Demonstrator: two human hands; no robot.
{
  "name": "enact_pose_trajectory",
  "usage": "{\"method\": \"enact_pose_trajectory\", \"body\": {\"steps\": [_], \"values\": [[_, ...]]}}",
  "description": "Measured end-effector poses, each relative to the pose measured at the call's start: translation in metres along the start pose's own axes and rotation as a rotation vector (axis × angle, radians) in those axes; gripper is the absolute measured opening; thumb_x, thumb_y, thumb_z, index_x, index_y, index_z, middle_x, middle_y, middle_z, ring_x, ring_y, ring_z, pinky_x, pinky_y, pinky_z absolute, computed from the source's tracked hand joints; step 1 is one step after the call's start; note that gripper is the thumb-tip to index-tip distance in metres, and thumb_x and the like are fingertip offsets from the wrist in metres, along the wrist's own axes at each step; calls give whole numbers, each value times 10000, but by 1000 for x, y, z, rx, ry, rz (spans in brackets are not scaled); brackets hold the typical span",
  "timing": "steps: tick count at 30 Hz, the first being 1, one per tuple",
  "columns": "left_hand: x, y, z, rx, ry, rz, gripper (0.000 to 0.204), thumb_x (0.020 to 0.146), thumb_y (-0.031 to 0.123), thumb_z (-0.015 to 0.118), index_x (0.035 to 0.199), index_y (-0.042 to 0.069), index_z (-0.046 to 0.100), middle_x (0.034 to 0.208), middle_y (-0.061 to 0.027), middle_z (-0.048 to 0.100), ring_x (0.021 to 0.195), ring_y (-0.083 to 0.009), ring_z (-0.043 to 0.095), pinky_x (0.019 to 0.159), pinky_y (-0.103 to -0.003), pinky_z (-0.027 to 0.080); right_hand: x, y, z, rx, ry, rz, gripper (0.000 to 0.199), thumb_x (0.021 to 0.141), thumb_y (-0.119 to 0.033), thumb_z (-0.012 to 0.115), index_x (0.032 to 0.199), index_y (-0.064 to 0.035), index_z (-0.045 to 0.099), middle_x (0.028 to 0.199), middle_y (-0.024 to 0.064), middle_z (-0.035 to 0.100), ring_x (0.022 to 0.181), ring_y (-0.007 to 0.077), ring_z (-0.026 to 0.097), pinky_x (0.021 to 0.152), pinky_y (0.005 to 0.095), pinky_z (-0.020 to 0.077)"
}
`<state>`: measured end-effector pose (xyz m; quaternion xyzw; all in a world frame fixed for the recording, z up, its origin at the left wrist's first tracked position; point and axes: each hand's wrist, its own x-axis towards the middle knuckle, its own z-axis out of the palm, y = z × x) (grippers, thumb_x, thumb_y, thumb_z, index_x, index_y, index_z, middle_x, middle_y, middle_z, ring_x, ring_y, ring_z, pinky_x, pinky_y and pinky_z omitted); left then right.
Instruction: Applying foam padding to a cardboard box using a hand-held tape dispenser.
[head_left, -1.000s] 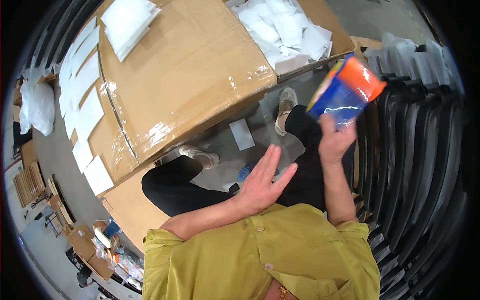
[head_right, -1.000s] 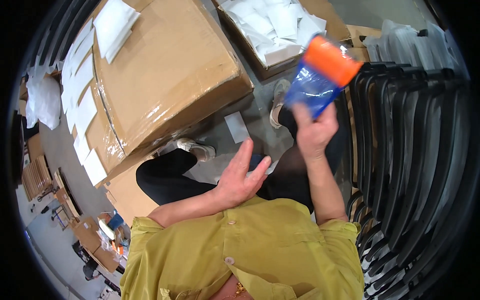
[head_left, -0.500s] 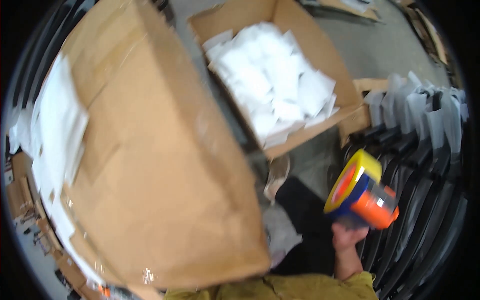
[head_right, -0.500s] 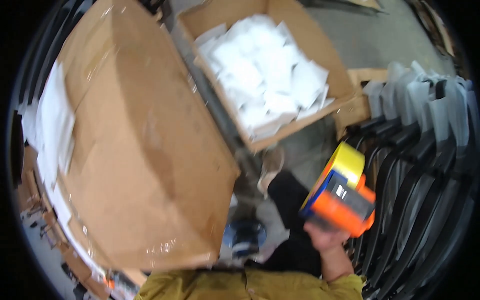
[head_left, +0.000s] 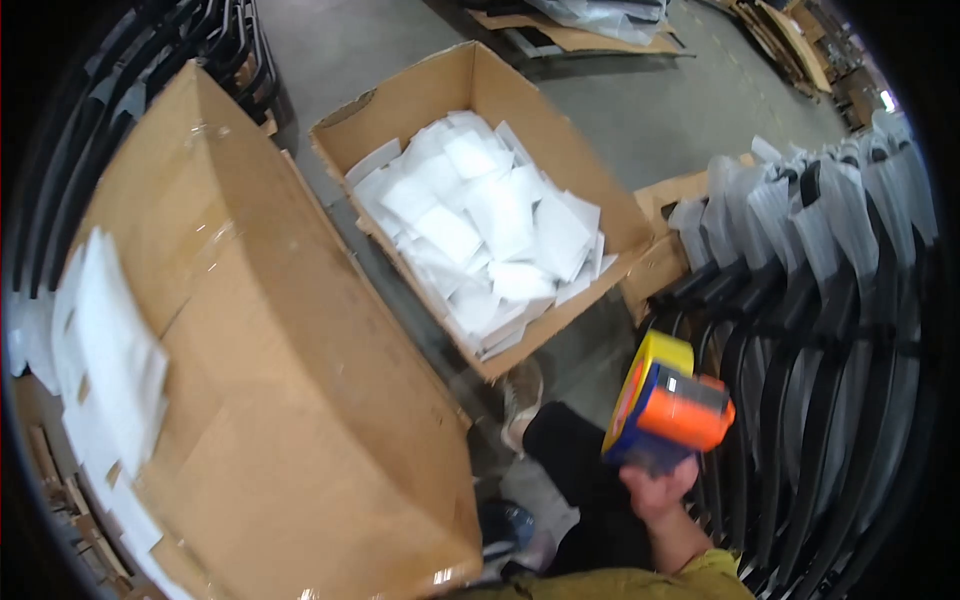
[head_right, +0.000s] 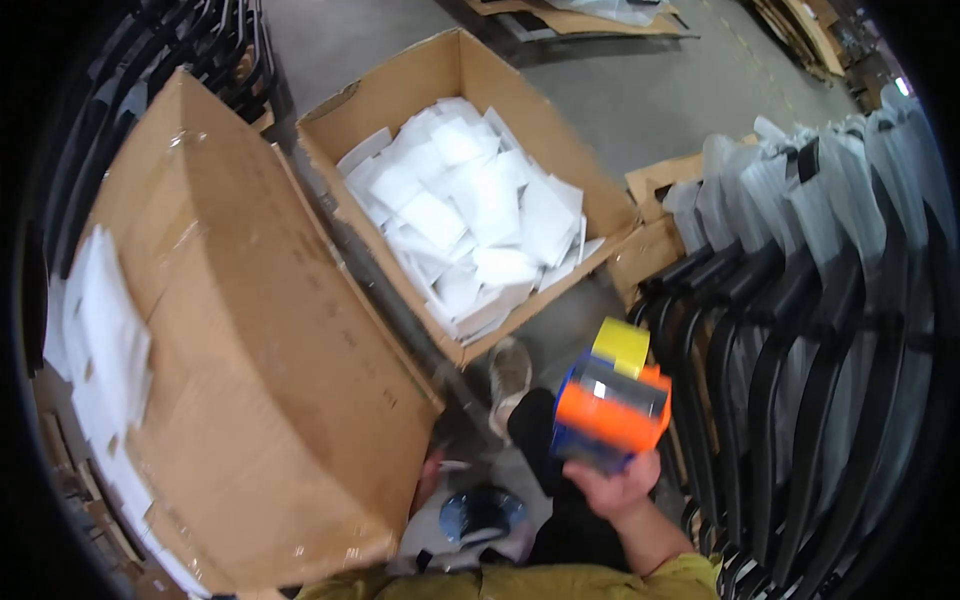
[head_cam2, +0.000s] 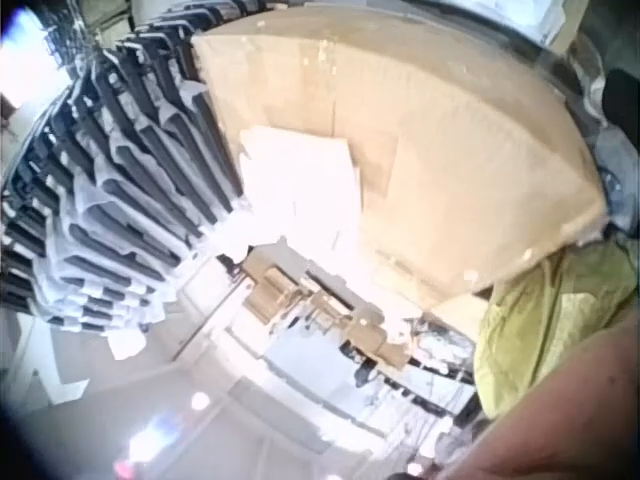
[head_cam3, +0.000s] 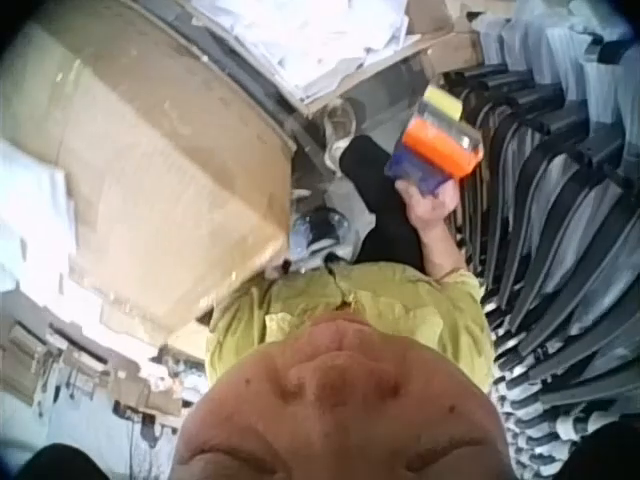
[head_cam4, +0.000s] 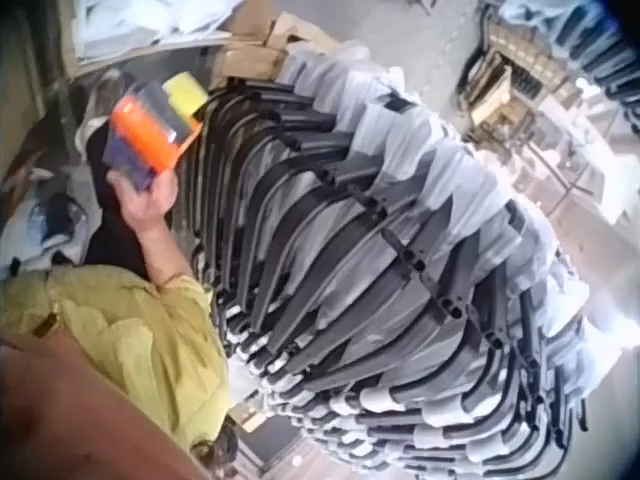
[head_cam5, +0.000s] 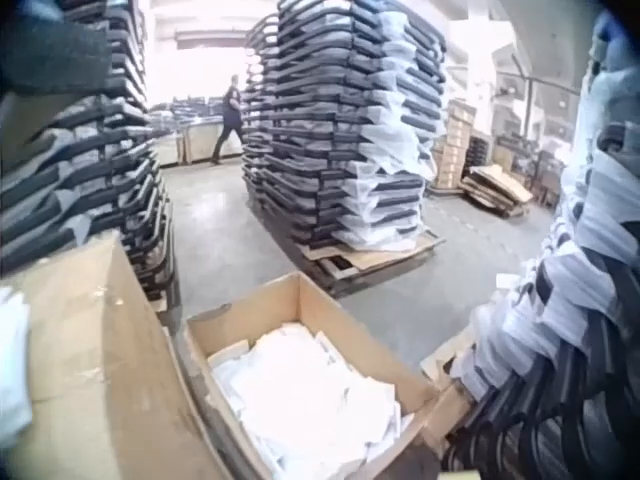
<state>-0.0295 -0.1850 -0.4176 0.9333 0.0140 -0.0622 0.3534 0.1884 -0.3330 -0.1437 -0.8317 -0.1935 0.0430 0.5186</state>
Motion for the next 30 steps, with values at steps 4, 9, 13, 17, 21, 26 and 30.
{"method": "enact_pose_trajectory", "body": {"steps": [4, 9, 13, 17, 21, 26, 30], "values": [[-52, 87, -119, -218, -82, -97, 240, 716, 65, 567, 955, 79, 555, 882, -140, 596, 821, -308, 588, 700, -376, 478, 6, 1, 12, 47, 128, 29, 443, 629, -137, 736, 998, 10, 538, 961, 103, 559, 802, 209, 571, 719, 282, 450], [-81, 168, -309, -256, 209, 156, 275, 678, 12, 613, 948, 51, 572, 897, -113, 610, 795, -256, 604, 676, -328, 493, -1, -21, 24, 227, 198, -83, 366, 635, -5, 688, 967, 10, 536, 905, 77, 551, 796, 170, 555, 736, 260, 431], [-105, 176, -417, -267, 408, -231, 288, 743, 52, 637, 1016, 15, 556, 908, -86, 620, 813, -168, 600, 708, -280, 475, -30, -64, 18, 281, 246, -138, 328, 633, -29, 700, 922, 6, 547, 886, 86, 554, 775, 197, 557, 697, 276, 438], [-82, 127, -465, -344, 533, -288, 472, 741, 36, 632, 1185, 11, 472, 969, -77, 607, 883, -123, 559, 768, -257, 451, -48, -100, 18, 173, 142, -290, 311, 619, -69, 721, 877, 2, 562, 872, 105, 567, 769, 232, 560, 681, 299, 446], [-65, 87, -460, -181, 529, -387, 498, 715, 43, 650, 1179, 10, 472, 1002, -128, 595, 892, -224, 576, 776, -305, 457, -59, -136, 21, 187, 50, -393, 349, 612, -104, 737, 898, 0, 567, 881, 124, 578, 799, 261, 559, 696, 309, 448], [-62, 132, -451, 469, 832, -41, 510, 633, 75, 709, 1097, 44, 500, 1074, -144, 516, 974, -314, 499, 808, -359, 432, -70, -164, 29, 438, -128, -234, 328, 686, -96, 708, 956, 7, 554, 844, 46, 587, 739, 103, 550, 662, 233, 448], [-77, 195, -441, 310, 886, 145, 492, 646, 56, 706, 1093, 33, 501, 1050, -143, 537, 959, -316, 517, 805, -343, 439, -73, -184, 34, 600, -299, -86, 270, 729, -54, 665, 968, 7, 555, 850, 27, 594, 729, 59, 533, 661, 207, 445]]}}
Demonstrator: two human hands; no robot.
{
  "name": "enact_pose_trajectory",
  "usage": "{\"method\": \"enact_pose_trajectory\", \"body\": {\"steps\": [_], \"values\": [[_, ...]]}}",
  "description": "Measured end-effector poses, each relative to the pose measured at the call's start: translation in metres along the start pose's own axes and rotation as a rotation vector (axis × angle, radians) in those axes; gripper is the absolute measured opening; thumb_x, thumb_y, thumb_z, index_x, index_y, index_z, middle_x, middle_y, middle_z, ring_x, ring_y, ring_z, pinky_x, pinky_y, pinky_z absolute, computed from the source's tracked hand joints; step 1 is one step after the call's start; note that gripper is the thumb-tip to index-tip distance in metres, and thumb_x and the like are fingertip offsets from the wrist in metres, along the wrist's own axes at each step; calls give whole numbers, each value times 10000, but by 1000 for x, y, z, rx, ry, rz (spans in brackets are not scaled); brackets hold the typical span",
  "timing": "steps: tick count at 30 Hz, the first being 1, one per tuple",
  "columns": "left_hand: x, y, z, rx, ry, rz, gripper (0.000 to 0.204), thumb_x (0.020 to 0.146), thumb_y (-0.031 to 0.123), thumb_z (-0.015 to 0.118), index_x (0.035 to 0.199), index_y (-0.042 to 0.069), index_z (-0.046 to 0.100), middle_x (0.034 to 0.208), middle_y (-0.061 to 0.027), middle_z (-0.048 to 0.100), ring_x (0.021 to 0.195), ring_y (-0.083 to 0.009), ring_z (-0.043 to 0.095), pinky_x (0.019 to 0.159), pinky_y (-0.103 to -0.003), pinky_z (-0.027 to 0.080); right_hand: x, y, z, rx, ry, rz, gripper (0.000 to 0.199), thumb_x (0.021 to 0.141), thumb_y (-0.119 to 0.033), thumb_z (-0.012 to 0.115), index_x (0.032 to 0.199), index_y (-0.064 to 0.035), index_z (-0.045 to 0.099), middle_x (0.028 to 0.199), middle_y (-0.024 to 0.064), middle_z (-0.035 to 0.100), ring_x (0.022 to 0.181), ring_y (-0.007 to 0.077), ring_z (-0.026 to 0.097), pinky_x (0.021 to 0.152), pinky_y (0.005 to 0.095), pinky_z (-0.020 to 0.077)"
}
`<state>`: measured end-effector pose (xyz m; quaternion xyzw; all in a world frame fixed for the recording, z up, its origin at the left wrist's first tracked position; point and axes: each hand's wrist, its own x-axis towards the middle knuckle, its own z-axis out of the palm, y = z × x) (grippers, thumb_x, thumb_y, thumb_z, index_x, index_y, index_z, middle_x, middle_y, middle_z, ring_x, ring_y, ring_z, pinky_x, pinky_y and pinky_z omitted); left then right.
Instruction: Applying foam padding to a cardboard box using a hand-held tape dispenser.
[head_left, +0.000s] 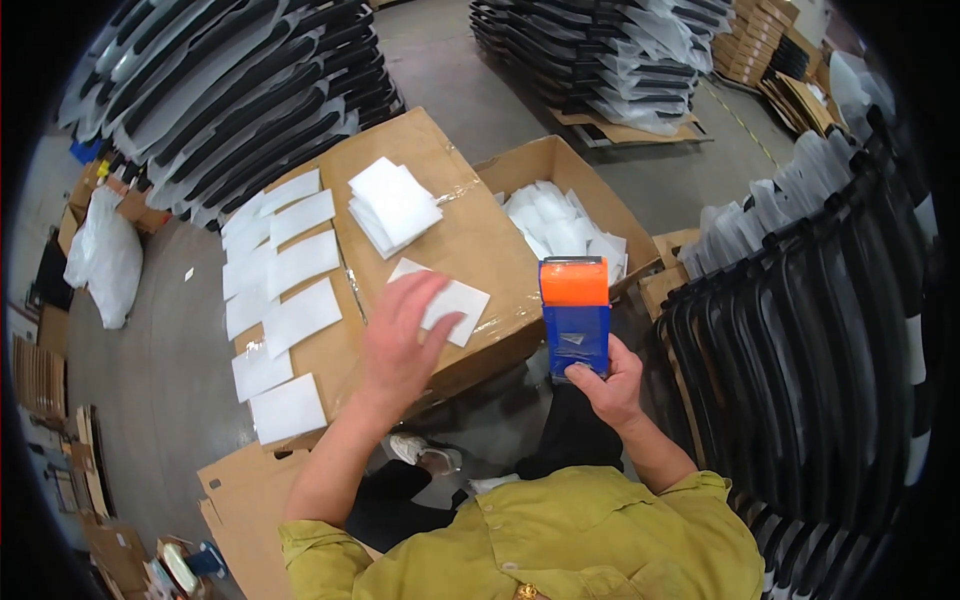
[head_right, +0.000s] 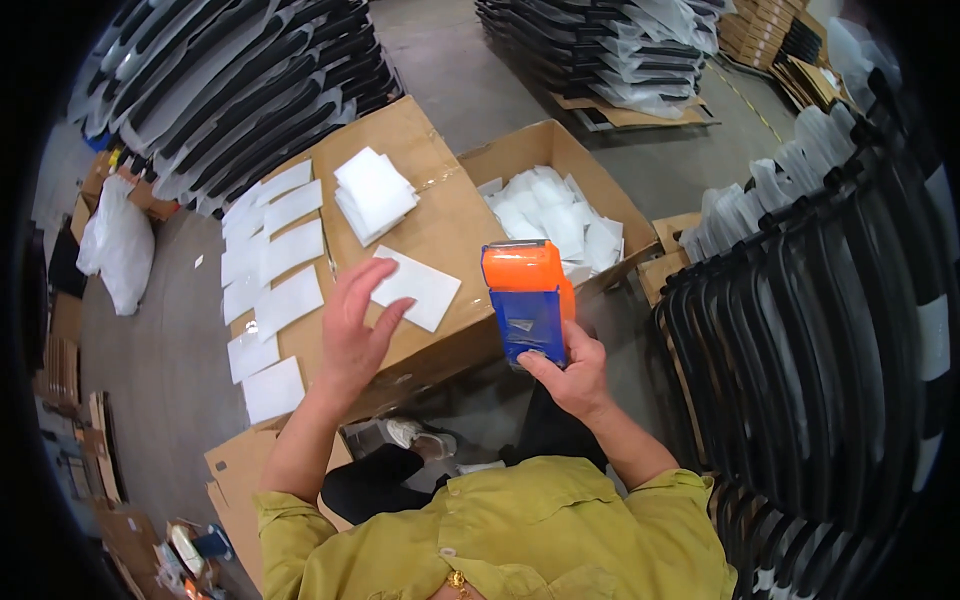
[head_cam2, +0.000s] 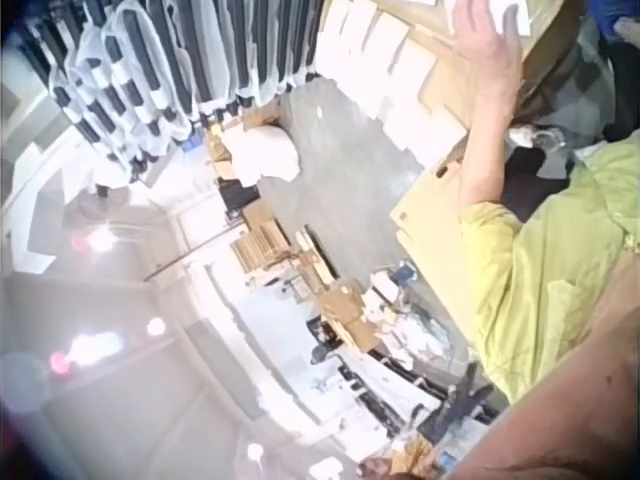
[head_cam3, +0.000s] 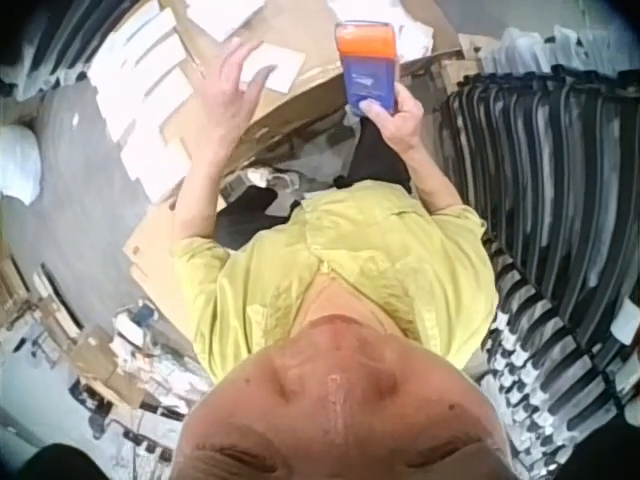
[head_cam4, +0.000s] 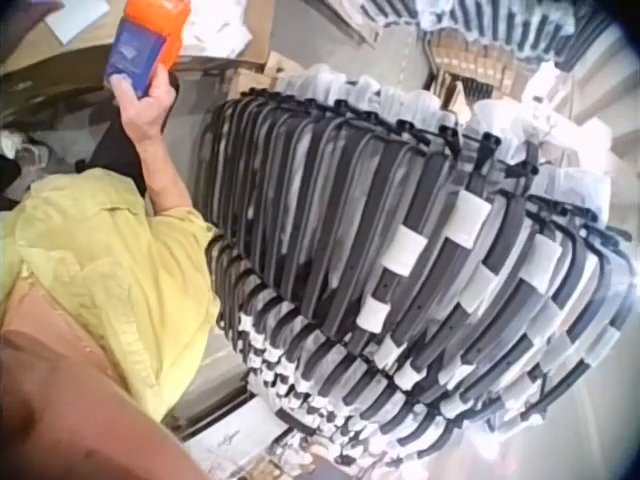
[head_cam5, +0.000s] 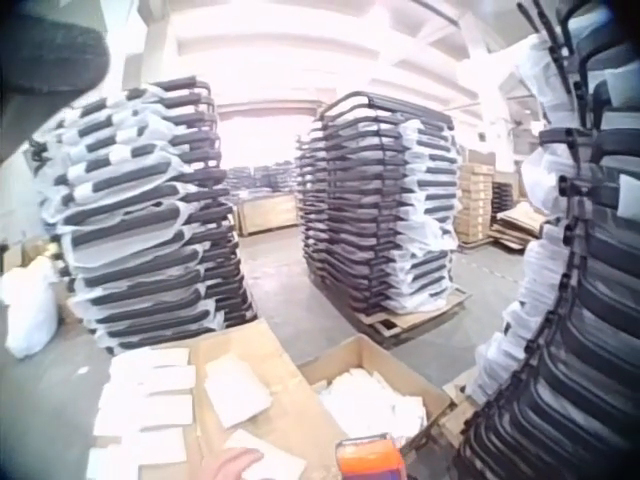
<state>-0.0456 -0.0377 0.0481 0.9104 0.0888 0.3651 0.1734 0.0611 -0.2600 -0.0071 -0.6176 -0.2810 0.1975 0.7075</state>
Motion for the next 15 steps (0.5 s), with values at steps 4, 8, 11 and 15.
{"method": "enact_pose_trajectory", "body": {"steps": [4, 8, 11, 15], "values": [[-6, 43, -14, -115, 51, 209, 314, 640, 41, 686, 933, 38, 573, 920, -97, 567, 851, -254, 544, 707, -335, 437, 0, -4, 6, 56, -81, 35, 259, 746, -64, 653, 970, 14, 550, 857, 24, 593, 746, 55, 529, 672, 207, 443], [-13, 70, 2, -121, 53, 344, 259, 604, 32, 699, 840, 40, 592, 839, -68, 584, 767, -237, 558, 649, -320, 448, 2, -17, 7, 111, -128, 133, 288, 724, -95, 688, 950, 17, 548, 834, 19, 589, 732, 45, 521, 656, 203, 445], [-13, 83, 21, -195, -18, 332, 315, 574, 61, 736, 851, 36, 588, 863, -77, 574, 779, -248, 542, 663, -323, 451, 1, -22, -2, -9, -188, 153, 317, 696, -120, 720, 928, 9, 547, 811, 8, 587, 704, 38, 517, 627, 202, 447], [-7, 94, 33, -243, -100, 136, 386, 567, 129, 755, 896, 41, 572, 906, -89, 520, 840, -256, 492, 717, -327, 430, -10, -33, -13, -77, -201, 181, 351, 643, -166, 760, 873, -9, 546, 753, 7, 578, 669, 46, 515, 601, 207, 446]]}}
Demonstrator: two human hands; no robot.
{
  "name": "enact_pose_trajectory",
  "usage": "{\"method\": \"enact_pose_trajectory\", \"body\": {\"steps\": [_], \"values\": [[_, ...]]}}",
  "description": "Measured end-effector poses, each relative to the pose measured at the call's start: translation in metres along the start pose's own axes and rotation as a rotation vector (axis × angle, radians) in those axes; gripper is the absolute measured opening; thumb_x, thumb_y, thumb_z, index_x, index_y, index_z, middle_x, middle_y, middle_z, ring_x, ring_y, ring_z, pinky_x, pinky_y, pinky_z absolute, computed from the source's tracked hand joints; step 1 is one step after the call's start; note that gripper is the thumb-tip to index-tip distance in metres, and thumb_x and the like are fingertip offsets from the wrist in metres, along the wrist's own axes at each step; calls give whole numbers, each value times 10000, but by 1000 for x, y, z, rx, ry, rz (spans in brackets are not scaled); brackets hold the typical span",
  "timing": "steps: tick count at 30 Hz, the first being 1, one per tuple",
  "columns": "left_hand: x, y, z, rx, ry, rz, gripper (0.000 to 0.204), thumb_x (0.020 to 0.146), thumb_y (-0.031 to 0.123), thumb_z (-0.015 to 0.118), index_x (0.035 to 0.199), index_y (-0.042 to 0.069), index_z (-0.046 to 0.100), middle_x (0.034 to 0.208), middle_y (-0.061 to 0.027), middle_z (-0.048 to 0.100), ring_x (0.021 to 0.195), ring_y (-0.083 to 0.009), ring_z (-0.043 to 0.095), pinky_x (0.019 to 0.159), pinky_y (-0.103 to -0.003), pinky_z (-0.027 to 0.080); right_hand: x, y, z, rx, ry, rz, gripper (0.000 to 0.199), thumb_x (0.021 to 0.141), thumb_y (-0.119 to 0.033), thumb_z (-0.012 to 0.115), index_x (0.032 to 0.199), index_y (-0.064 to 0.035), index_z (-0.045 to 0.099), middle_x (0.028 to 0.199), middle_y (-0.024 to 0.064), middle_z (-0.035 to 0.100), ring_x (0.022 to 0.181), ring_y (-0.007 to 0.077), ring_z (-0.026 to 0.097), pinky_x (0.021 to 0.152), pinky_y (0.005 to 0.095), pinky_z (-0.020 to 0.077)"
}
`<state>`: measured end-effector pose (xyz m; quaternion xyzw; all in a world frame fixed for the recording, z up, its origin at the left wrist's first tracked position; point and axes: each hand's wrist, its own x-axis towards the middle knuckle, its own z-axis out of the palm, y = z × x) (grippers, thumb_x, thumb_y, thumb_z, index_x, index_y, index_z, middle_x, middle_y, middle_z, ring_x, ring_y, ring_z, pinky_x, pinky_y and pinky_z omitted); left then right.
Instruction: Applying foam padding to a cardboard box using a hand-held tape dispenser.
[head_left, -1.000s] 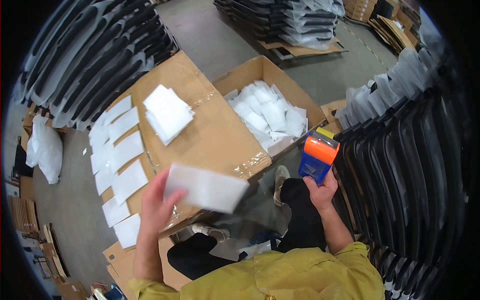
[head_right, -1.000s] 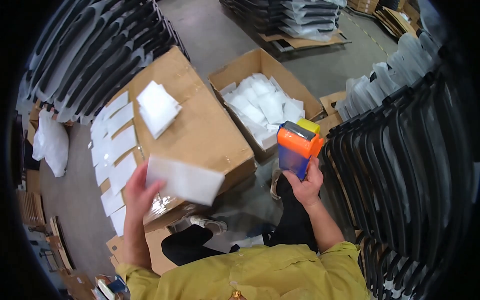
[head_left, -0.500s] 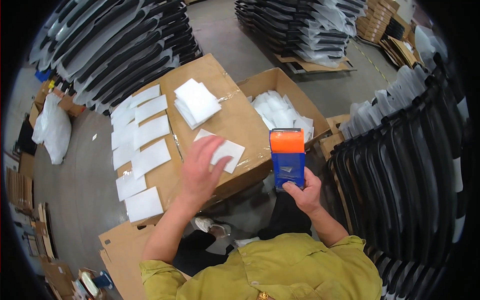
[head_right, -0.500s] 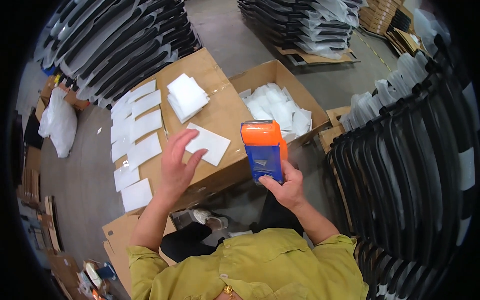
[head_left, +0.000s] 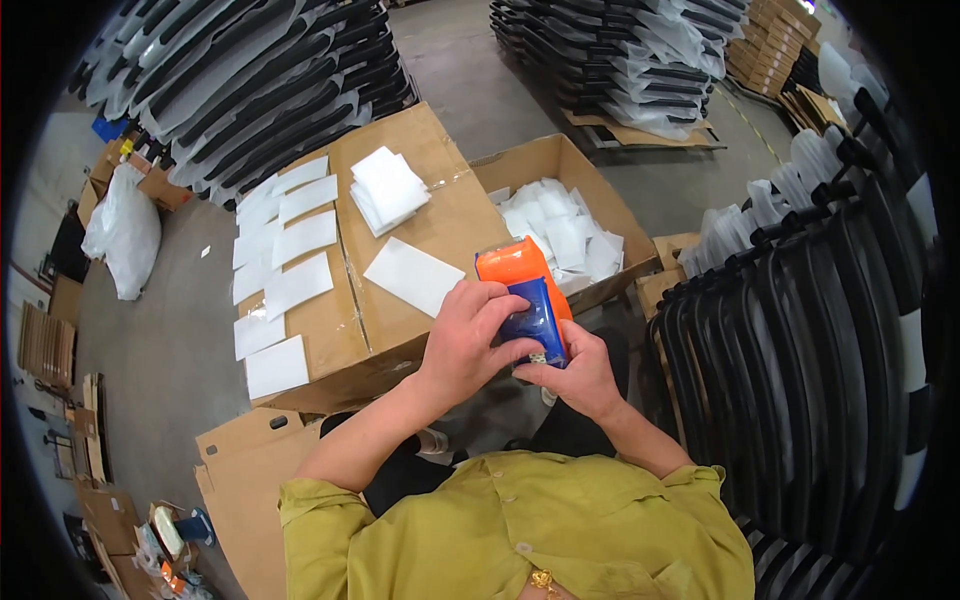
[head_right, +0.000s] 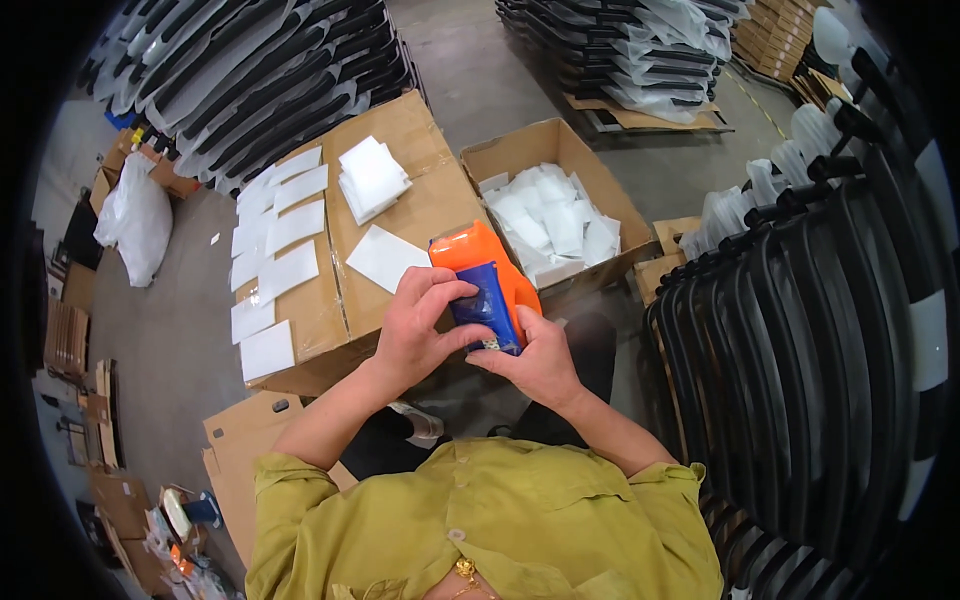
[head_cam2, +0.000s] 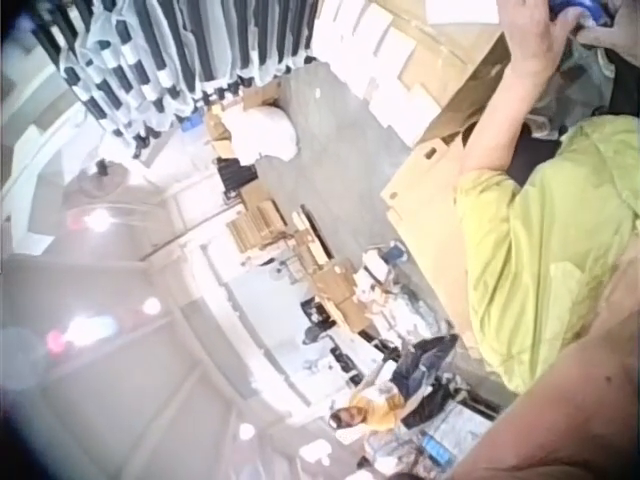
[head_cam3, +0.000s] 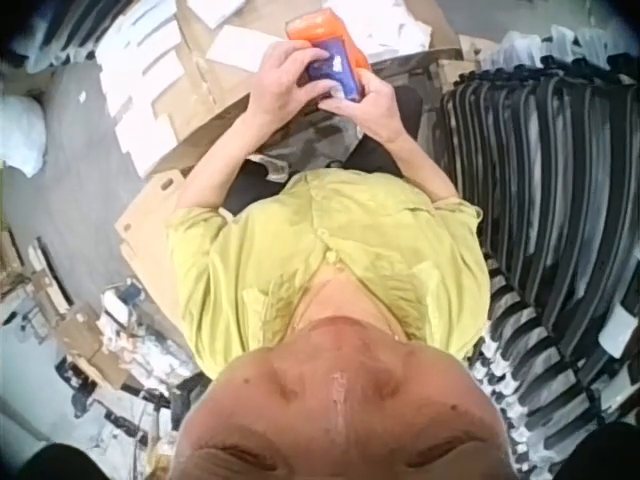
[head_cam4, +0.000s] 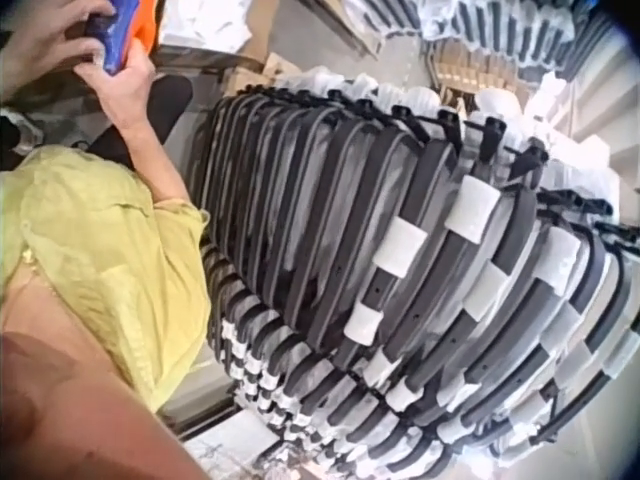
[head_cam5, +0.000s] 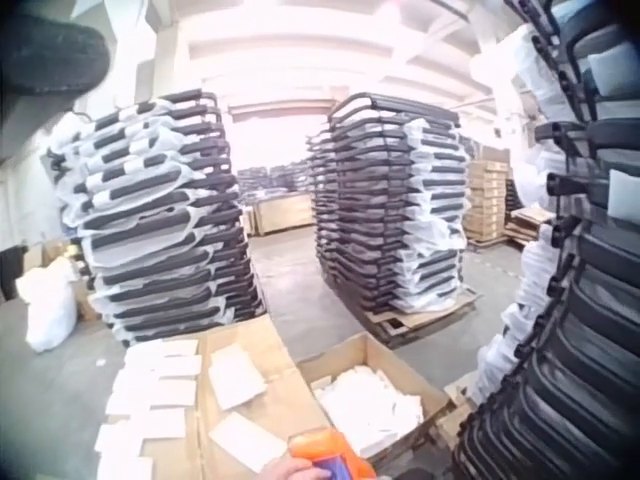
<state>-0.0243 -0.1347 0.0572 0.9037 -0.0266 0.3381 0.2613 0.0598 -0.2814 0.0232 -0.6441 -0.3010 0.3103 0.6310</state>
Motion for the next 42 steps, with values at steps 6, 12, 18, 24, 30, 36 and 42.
{"method": "enact_pose_trajectory", "body": {"steps": [6, 12, 18, 24, 30, 36, 42], "values": [[-2, 7, 6, 47, 0, 136, 245, 646, 86, 692, 851, 52, 563, 821, -77, 539, 740, -251, 516, 626, -331, 424, -19, -6, -11, -73, 8, -28, 345, 645, -174, 757, 862, -6, 548, 743, 15, 583, 663, 58, 521, 606, 221, 449], [-6, 3, -22, -79, 109, -179, 95, 745, 49, 646, 829, 23, 610, 760, -73, 562, 671, -155, 539, 593, -247, 442, -38, -9, -24, -11, -109, 22, 346, 676, -187, 734, 905, 18, 574, 801, 23, 601, 692, 58, 526, 643, 220, 453], [-14, -50, -44, -461, 184, -788, 177, 772, 156, 644, 813, -16, 632, 652, -30, 586, 568, -82, 514, 534, -214, 422, -43, -13, -38, 7, -302, 249, 339, 756, -240, 669, 933, 40, 594, 810, 38, 608, 726, 63, 529, 671, 216, 440], [-25, -93, -36, -512, 257, -941, 161, 768, 167, 658, 785, 10, 627, 647, 2, 565, 574, -55, 489, 533, -190, 407, -16, -14, -30, -11, -370, 181, 345, 765, -271, 660, 905, 38, 598, 782, 31, 601, 706, 58, 525, 652, 213, 436], [-18, -127, -40, -423, 313, -869, 163, 773, 173, 644, 797, 12, 632, 653, 14, 560, 597, -57, 486, 553, -198, 397, 30, -38, -27, 46, -409, 281, 343, 775, -271, 643, 909, 41, 591, 771, 45, 602, 686, 75, 544, 629, 214, 438], [-35, -171, -27, -362, 298, -893, 173, 748, 180, 642, 768, 8, 632, 627, 3, 574, 573, -59, 485, 525, -215, 397, 71, -31, -12, -32, -477, 290, 390, 771, -311, 637, 913, 51, 594, 781, 52, 596, 683, 83, 533, 638, 221, 435], [-46, -193, -21, -205, 272, -906, 175, 744, 185, 645, 780, 15, 632, 641, -23, 585, 580, -88, 507, 534, -238, 416, 88, -32, 5, -53, -518, 351, 421, 761, -331, 645, 926, 52, 590, 798, 60, 596, 693, 86, 530, 648, 230, 436]]}}
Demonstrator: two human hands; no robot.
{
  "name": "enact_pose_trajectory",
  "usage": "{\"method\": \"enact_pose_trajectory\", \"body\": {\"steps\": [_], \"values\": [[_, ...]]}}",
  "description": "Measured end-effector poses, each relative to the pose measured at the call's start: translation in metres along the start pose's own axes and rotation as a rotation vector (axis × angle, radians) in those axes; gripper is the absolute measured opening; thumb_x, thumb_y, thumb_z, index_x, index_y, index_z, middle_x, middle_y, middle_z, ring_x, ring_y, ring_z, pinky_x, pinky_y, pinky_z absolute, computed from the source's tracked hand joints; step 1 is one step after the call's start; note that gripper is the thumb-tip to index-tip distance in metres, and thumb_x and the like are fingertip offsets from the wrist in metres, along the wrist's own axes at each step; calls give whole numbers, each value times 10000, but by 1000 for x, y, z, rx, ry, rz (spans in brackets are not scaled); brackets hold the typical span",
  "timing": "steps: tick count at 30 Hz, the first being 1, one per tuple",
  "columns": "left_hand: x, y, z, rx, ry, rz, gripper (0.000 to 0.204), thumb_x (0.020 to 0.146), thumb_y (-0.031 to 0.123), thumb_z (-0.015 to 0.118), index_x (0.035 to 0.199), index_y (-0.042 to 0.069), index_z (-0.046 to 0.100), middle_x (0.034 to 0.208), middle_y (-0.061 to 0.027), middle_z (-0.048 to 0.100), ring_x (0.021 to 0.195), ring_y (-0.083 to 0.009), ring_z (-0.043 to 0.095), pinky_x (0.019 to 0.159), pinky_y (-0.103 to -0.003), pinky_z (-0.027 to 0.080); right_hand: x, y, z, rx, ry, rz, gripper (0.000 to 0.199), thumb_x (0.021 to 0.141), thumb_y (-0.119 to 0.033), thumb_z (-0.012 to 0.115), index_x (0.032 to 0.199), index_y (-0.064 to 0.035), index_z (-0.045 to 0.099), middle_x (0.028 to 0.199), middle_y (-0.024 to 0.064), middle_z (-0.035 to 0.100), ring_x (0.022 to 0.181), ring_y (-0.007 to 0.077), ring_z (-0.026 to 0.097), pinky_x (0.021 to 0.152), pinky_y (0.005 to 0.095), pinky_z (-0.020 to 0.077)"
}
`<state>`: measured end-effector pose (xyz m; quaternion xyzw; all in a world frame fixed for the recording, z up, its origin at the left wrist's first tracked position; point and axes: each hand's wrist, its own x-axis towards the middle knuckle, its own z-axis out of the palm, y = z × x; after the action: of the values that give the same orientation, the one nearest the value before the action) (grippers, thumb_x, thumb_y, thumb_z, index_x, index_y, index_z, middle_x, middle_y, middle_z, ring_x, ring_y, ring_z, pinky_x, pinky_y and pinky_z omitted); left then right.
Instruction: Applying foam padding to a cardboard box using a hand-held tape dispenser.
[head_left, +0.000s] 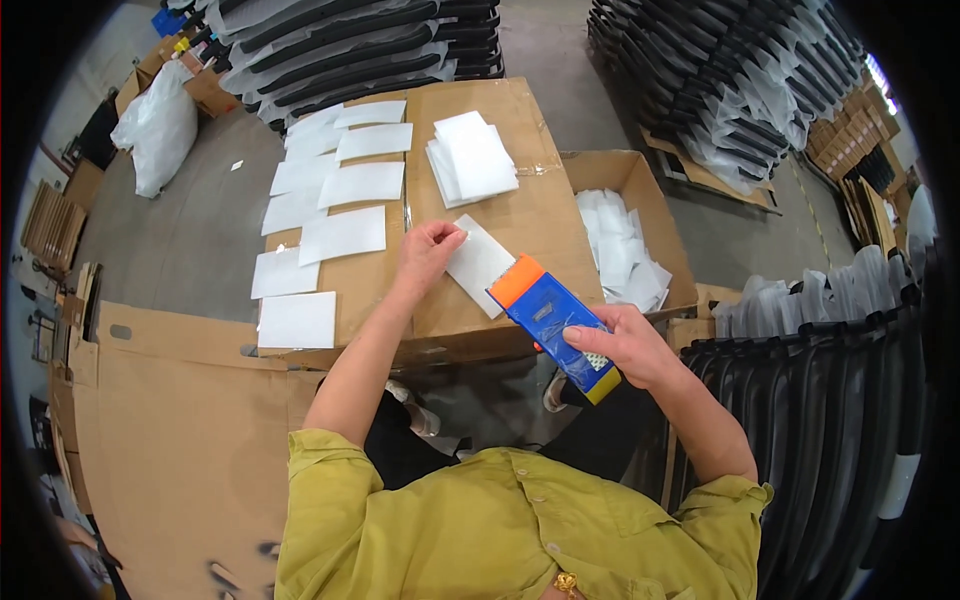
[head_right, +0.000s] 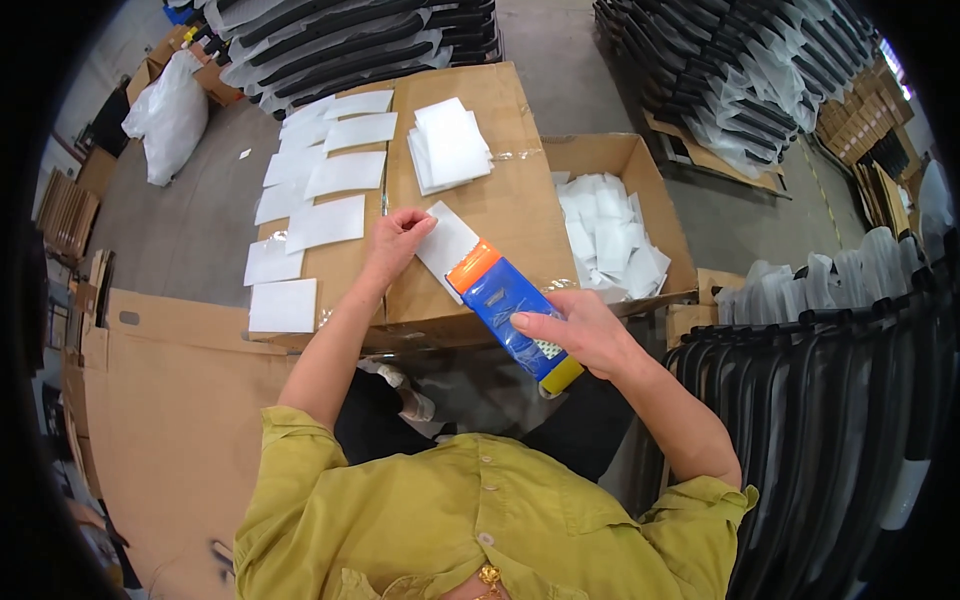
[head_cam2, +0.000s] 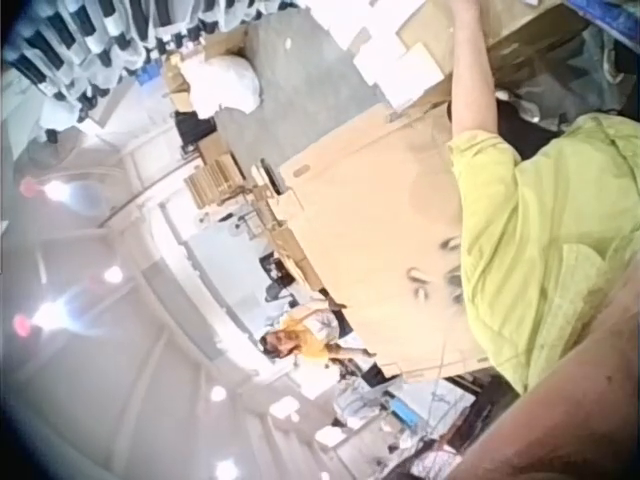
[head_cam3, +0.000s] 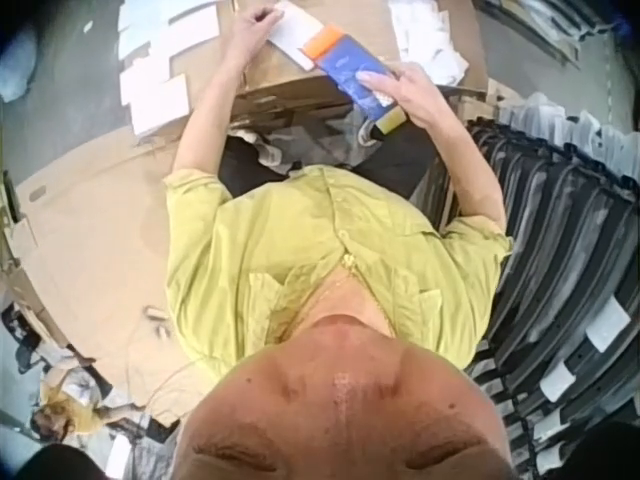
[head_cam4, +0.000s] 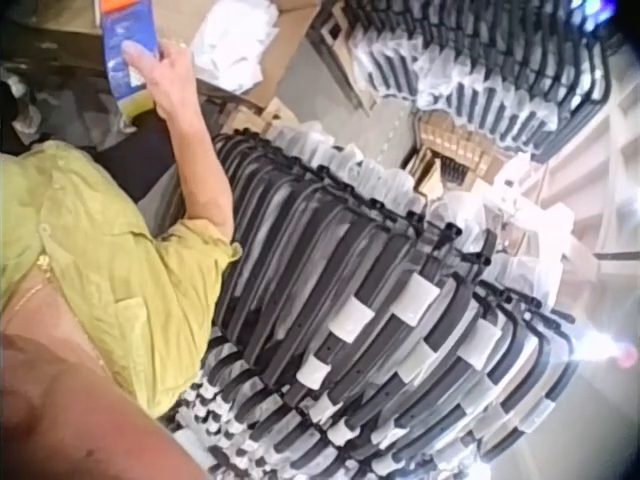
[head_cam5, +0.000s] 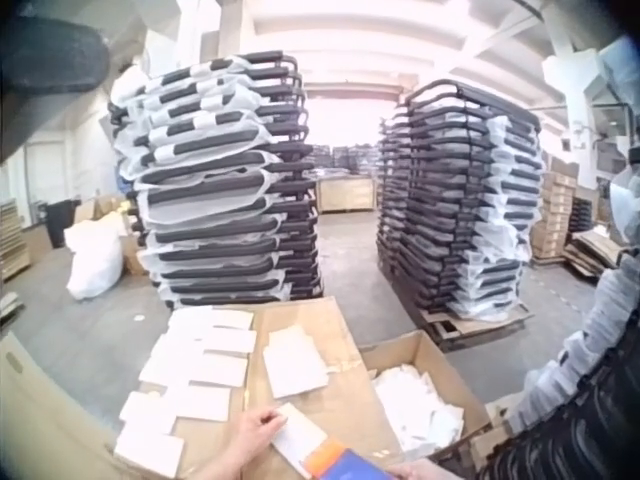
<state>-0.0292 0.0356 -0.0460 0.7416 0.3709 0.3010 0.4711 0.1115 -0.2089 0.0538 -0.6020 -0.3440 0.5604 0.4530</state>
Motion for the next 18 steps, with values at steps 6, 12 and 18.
{"method": "enact_pose_trajectory", "body": {"steps": [6, 12, 18], "values": [[-5, 20, -8, 142, 14, 141, 186, 728, 206, 655, 794, 33, 643, 736, -73, 594, 630, -143, 522, 569, -277, 433, -13, -3, 8, 30, 17, 35, 435, 761, -333, 650, 937, 61, 588, 812, 65, 601, 703, 95, 543, 649, 235, 442], [-5, 16, -11, 254, -31, 198, 191, 719, 236, 660, 784, 56, 658, 764, -84, 578, 635, -190, 526, 588, -306, 428, -12, 6, 12, 59, 52, 57, 439, 755, -337, 664, 925, 61, 589, 799, 66, 604, 700, 98, 549, 641, 239, 449], [-10, 6, -6, 273, 58, 209, 183, 696, 268, 681, 706, 87, 667, 790, -59, 572, 752, -216, 534, 686, -338, 407, -1, -6, 1, 53, 7, 90, 405, 750, -298, 672, 935, 54, 595, 772, 70, 608, 649, 107, 567, 605, 240, 469]]}}
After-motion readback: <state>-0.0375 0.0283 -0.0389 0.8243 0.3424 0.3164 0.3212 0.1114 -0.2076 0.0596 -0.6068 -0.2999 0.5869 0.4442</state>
